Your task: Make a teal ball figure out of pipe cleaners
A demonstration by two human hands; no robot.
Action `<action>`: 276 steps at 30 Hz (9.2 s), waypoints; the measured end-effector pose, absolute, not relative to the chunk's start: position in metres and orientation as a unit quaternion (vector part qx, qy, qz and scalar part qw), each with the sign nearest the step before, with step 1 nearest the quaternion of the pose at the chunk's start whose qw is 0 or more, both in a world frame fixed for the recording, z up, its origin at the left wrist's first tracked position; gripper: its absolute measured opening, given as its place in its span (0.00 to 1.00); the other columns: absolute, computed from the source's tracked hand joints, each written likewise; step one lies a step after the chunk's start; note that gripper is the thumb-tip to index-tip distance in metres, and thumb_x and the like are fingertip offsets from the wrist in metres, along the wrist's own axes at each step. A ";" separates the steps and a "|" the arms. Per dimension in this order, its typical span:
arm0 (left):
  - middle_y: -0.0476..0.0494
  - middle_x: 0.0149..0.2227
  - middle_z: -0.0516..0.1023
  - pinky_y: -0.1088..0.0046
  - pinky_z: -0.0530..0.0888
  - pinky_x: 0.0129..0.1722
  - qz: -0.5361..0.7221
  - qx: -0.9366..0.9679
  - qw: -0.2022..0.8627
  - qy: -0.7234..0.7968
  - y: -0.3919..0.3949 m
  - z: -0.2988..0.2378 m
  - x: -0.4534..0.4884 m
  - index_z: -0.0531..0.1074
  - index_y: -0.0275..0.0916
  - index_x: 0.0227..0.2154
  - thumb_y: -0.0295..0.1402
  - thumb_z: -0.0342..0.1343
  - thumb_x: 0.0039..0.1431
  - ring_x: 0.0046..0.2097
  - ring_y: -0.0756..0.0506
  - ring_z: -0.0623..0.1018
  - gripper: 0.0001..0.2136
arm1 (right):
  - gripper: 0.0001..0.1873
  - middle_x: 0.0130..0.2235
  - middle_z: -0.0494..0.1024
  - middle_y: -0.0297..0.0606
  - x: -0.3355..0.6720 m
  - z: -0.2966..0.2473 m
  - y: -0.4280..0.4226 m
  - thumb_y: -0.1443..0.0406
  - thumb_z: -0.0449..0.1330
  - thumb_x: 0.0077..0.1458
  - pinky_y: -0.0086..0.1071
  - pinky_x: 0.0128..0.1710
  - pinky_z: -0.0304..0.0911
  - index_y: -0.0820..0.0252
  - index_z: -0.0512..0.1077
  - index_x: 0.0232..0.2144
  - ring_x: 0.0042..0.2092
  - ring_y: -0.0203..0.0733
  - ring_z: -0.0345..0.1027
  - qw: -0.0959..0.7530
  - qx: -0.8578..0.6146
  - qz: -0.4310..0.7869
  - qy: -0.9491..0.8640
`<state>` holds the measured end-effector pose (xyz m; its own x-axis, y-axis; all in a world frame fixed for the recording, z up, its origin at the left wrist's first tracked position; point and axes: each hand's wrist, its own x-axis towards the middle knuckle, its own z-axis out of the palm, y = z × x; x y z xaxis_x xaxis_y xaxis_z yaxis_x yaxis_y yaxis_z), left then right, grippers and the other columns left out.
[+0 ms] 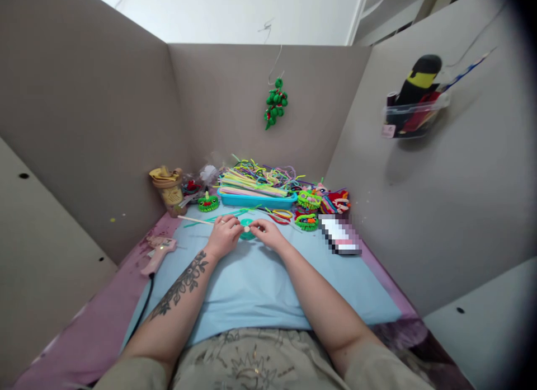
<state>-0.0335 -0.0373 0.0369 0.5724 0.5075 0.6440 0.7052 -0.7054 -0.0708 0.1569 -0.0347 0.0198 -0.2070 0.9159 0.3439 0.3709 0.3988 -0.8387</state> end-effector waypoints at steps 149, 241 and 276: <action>0.44 0.31 0.76 0.63 0.59 0.41 -0.422 -0.744 0.206 -0.474 -0.033 0.034 -0.046 0.76 0.46 0.34 0.36 0.49 0.60 0.37 0.44 0.70 0.10 | 0.14 0.21 0.66 0.29 0.168 0.053 -0.059 0.55 0.59 0.44 0.25 0.22 0.50 0.62 0.70 0.23 0.24 0.30 0.56 0.194 -0.528 0.397 -0.726; 0.43 0.37 0.77 0.66 0.63 0.43 -0.371 -0.828 0.128 -0.401 -0.035 0.027 -0.025 0.74 0.43 0.39 0.34 0.48 0.61 0.40 0.46 0.73 0.10 | 0.07 0.35 0.72 0.41 0.143 0.026 -0.043 0.69 0.54 0.54 0.36 0.42 0.57 0.58 0.72 0.29 0.41 0.45 0.61 0.384 -0.538 -0.015 -0.750; 0.46 0.30 0.75 0.61 0.58 0.49 -0.338 -0.832 0.147 -0.414 -0.040 0.029 -0.022 0.75 0.44 0.32 0.31 0.48 0.60 0.37 0.46 0.72 0.09 | 0.06 0.38 0.71 0.41 0.151 0.029 -0.041 0.68 0.54 0.55 0.35 0.41 0.58 0.57 0.72 0.31 0.42 0.45 0.62 0.352 -0.526 -0.017 -0.774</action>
<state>-0.0220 -0.0400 0.0292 0.4278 0.5906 0.6842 0.7888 -0.6135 0.0364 0.1512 -0.0411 0.0294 -0.1988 0.8017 0.5637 0.8262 0.4465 -0.3437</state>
